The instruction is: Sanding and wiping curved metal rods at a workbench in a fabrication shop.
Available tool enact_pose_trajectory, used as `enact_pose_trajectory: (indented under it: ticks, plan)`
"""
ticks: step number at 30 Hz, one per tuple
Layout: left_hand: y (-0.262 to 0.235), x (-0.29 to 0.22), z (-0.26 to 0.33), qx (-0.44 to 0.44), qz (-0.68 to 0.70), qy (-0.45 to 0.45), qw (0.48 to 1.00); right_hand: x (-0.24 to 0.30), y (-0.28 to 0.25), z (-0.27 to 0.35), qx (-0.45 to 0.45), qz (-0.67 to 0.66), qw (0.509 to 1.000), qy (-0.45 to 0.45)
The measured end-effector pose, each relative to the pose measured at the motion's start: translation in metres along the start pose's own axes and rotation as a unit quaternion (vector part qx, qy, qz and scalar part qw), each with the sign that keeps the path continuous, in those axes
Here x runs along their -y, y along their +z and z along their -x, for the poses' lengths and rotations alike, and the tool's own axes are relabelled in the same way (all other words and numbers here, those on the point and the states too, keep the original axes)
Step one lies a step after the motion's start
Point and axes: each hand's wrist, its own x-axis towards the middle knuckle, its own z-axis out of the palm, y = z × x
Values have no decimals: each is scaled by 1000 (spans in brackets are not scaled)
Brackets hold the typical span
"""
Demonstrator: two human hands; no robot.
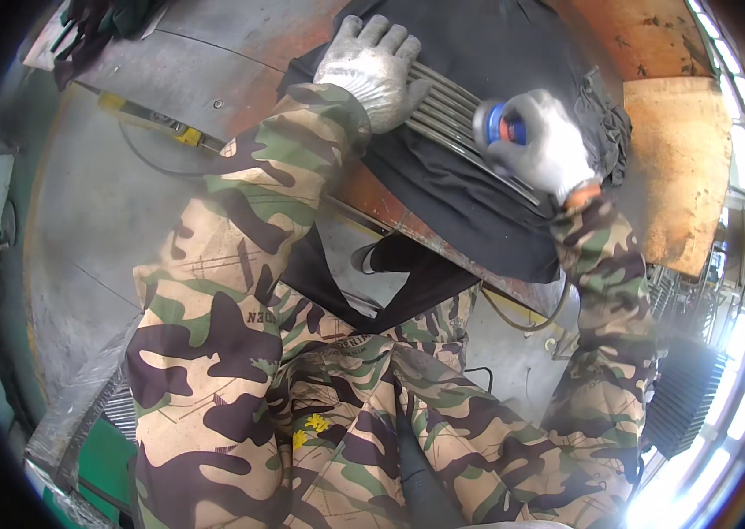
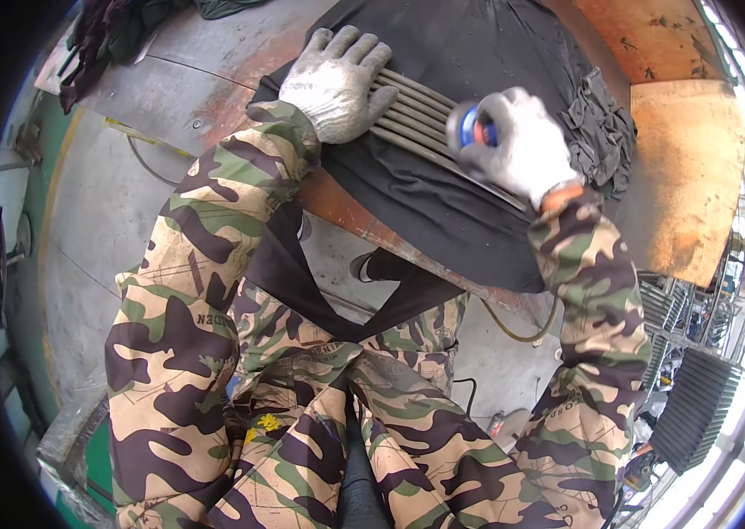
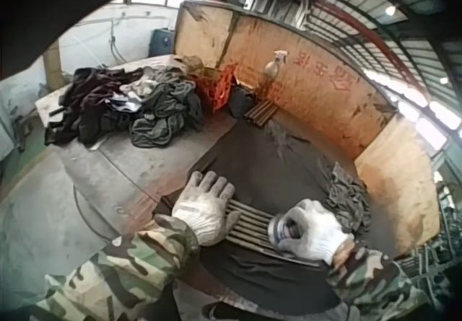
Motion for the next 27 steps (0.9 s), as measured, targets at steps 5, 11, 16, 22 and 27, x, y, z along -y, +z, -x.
enact_pose_trajectory:
  ticks: [5,11,16,22,27]
  plan:
    - [-8,8,10,13,-11,-5,1000,45,1,-17,6,-33,995,-93]
    - [-2,8,5,-32,9,-1,999,43,1,-47,3,13,1000,2]
    - [-2,6,-6,-36,-28,20,999,52,-8,-44,-2,-1,1000,-31]
    - [-10,3,1,-3,-37,46,998,41,-8,-54,29,-6,999,42]
    - [-9,8,-8,-3,-8,82,997,30,2,-49,-35,-15,999,-1]
